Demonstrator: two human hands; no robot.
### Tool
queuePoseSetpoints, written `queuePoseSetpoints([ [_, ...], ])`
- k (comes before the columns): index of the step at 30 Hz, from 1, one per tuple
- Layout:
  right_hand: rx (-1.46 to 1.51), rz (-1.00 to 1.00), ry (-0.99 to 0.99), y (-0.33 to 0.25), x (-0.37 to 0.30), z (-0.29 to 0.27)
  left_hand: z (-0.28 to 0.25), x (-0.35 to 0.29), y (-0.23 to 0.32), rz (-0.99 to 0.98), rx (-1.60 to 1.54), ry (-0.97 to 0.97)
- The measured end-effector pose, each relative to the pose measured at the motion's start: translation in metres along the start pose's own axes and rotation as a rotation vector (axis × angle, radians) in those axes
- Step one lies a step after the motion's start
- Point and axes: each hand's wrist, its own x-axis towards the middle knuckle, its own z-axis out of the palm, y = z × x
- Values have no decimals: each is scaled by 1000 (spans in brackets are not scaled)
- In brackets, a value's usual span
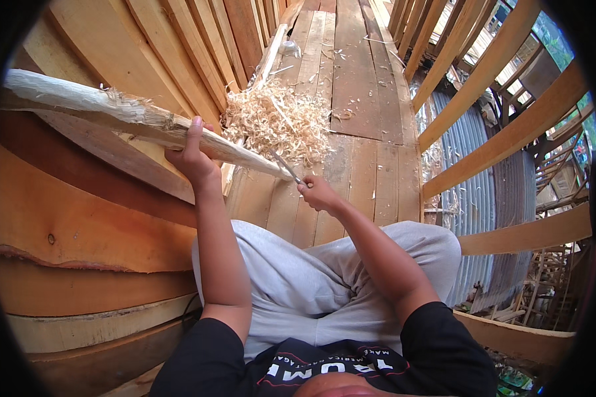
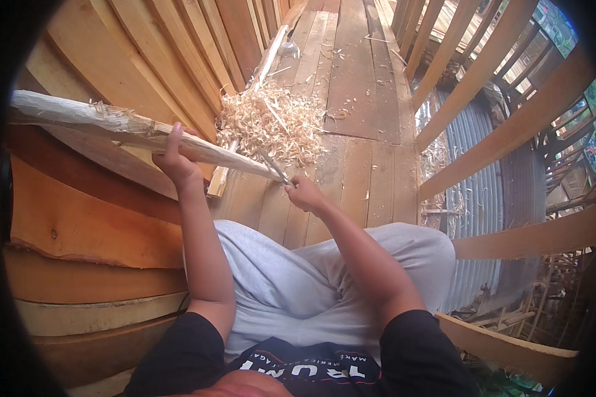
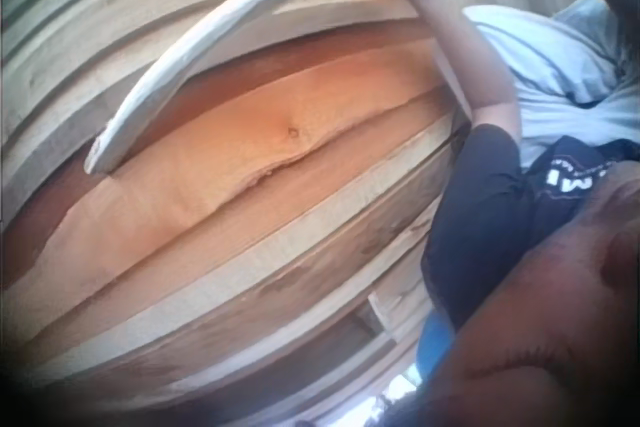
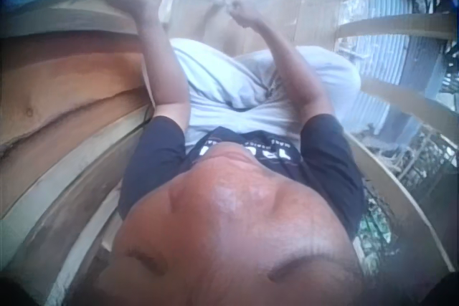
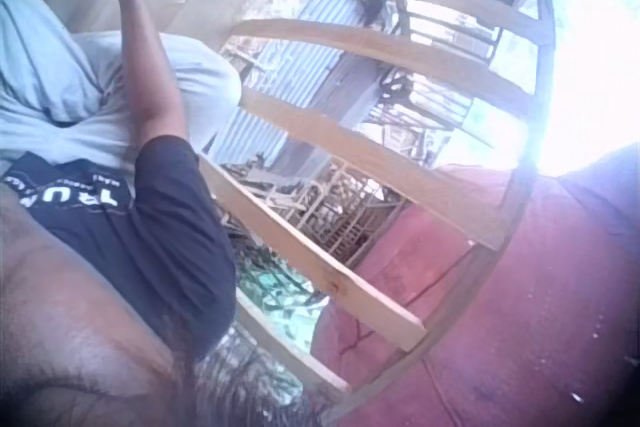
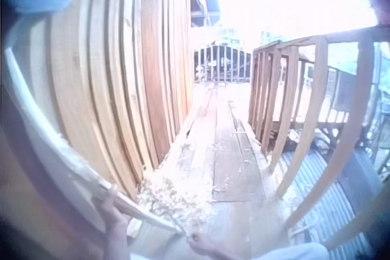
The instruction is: The person carves a long piece of wood using a knife, removing bark and shaping the surface. Wood shavings accumulate on the floor as the person continues to shave and smooth the wood.
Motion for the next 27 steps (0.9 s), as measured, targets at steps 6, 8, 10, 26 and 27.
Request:
queuePoseSetpoints([
  [6,-105,117,120,31,43,30,14,-8,-2,-31,-107,-85],
  [8,-64,103,127,24,38,27,21,-12,-10,-8,-150,-194],
  [10,-63,53,37,-44,6,11,16,-14,-7,31,-103,-320],
  [26,40,-97,134,-90,-30,-6,45,-47,2,-15,-84,-170],
  [27,77,-100,147,-88,-29,-8,42,-46,1,-25,-81,-139],
])
